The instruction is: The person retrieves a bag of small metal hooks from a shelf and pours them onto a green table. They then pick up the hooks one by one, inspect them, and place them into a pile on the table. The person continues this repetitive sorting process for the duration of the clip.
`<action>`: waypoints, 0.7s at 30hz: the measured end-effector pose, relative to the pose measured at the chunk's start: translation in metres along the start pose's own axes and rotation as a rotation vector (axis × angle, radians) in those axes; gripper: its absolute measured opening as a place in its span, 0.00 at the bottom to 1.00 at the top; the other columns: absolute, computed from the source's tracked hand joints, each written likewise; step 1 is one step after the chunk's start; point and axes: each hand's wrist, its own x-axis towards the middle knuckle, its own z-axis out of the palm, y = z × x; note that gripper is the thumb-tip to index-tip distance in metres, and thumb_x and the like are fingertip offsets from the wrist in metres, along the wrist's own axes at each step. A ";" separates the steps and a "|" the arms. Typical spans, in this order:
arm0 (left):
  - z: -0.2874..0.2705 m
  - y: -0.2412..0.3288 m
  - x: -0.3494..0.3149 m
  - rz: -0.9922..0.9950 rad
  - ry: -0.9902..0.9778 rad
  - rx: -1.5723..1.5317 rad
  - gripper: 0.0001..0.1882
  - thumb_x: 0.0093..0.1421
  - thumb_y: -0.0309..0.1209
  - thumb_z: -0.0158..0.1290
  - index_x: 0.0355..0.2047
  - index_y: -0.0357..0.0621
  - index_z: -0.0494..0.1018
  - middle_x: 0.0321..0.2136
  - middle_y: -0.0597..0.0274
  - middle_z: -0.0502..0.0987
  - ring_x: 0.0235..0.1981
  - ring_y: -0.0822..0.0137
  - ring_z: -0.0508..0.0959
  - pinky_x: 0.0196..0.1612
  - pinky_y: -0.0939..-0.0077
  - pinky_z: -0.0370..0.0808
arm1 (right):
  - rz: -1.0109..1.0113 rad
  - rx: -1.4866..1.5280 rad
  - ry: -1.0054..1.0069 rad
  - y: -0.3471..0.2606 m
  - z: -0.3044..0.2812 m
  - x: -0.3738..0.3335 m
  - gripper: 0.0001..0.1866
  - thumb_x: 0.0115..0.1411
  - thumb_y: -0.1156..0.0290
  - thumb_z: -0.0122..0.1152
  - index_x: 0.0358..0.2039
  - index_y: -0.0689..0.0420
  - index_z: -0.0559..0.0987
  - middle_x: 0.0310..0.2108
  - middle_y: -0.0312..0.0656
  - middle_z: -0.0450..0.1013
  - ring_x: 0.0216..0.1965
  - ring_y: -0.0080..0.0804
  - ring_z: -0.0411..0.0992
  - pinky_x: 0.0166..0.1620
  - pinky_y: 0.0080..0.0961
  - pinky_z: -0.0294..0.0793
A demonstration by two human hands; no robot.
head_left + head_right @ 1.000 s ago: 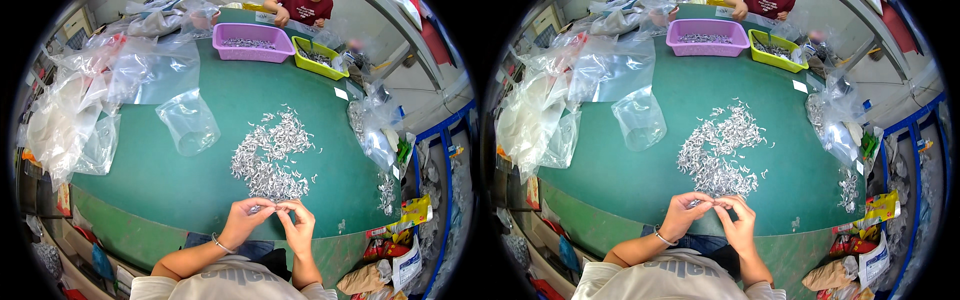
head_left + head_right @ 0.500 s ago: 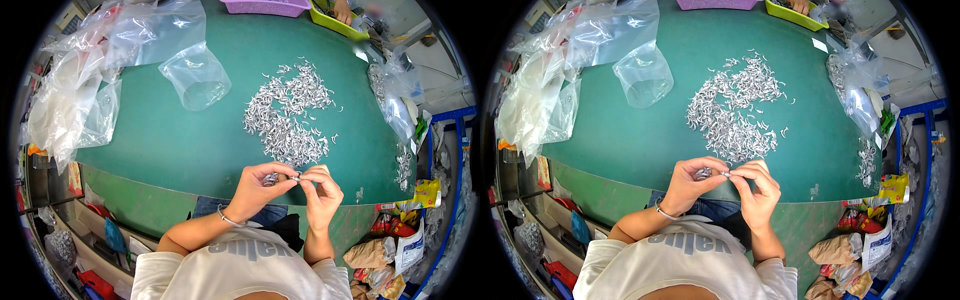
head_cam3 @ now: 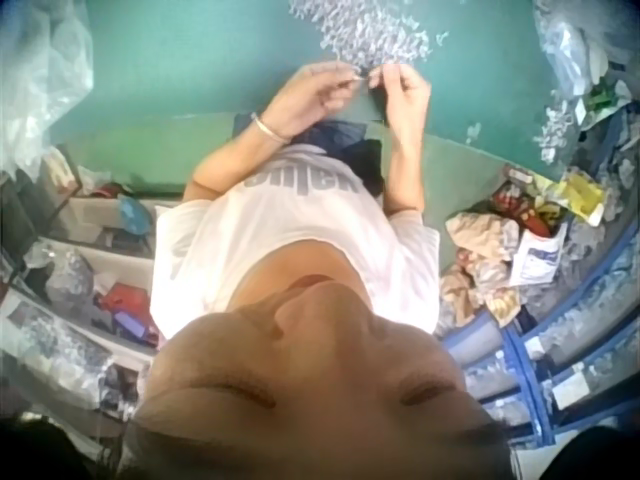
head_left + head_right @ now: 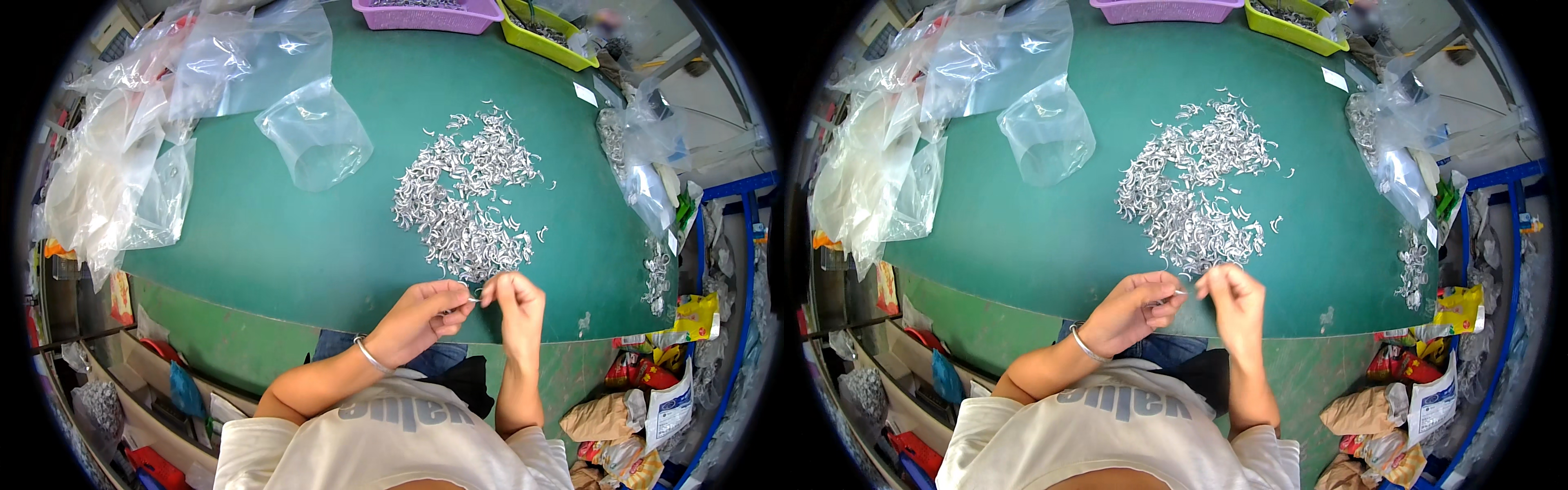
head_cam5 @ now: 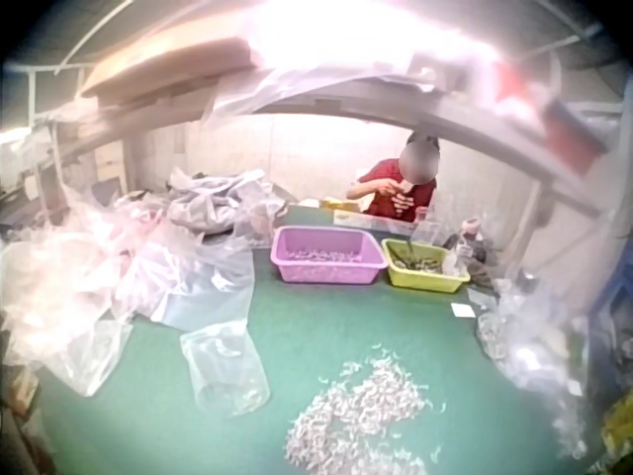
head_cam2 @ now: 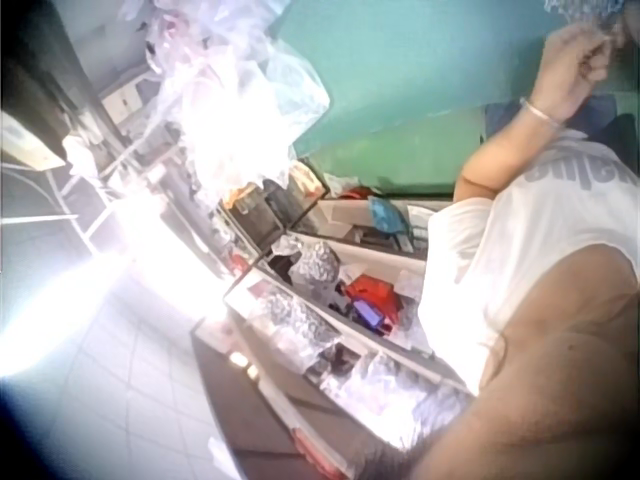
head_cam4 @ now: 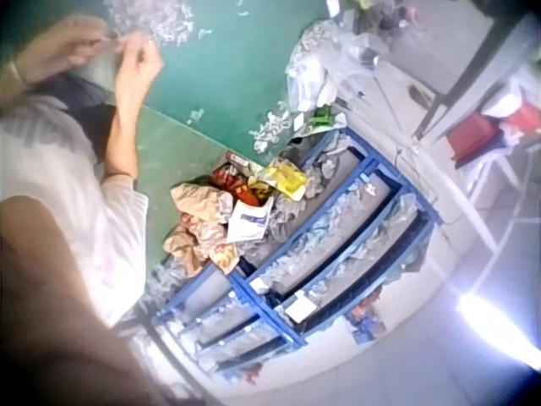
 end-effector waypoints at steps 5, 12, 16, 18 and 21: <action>0.001 0.003 0.002 -0.050 0.050 -0.014 0.07 0.57 0.31 0.44 0.26 0.41 0.65 0.26 0.61 0.66 0.21 0.76 0.60 0.24 0.85 0.59 | -0.439 -0.819 0.207 0.000 -0.009 0.039 0.12 0.48 0.77 0.58 0.36 0.62 0.75 0.37 0.45 0.71 0.39 0.42 0.65 0.43 0.32 0.64; -0.007 0.003 0.005 0.046 -0.068 0.005 0.03 0.54 0.26 0.43 0.25 0.40 0.64 0.29 0.56 0.68 0.26 0.72 0.64 0.29 0.80 0.63 | -0.525 -1.106 0.056 0.003 0.003 0.048 0.09 0.47 0.78 0.59 0.32 0.58 0.75 0.34 0.39 0.67 0.38 0.37 0.64 0.42 0.32 0.59; -0.007 0.001 0.006 0.110 -0.008 0.084 0.06 0.57 0.26 0.43 0.30 0.37 0.69 0.30 0.59 0.70 0.27 0.72 0.66 0.29 0.81 0.64 | -0.597 -1.070 0.105 0.003 -0.001 0.044 0.07 0.47 0.79 0.59 0.29 0.58 0.74 0.32 0.39 0.69 0.36 0.36 0.65 0.42 0.32 0.59; -0.008 0.000 0.005 0.122 0.014 0.107 0.08 0.59 0.26 0.44 0.35 0.36 0.70 0.30 0.61 0.71 0.27 0.73 0.67 0.29 0.82 0.64 | -0.633 -1.016 0.173 0.002 -0.003 0.042 0.07 0.46 0.80 0.59 0.29 0.58 0.74 0.30 0.39 0.70 0.35 0.36 0.66 0.42 0.32 0.59; -0.009 -0.001 0.003 0.138 0.012 0.126 0.11 0.61 0.27 0.44 0.40 0.35 0.71 0.30 0.62 0.72 0.27 0.74 0.68 0.30 0.83 0.65 | -0.621 -0.913 0.231 0.000 -0.003 0.039 0.06 0.46 0.80 0.59 0.27 0.59 0.74 0.28 0.40 0.72 0.34 0.37 0.68 0.41 0.31 0.60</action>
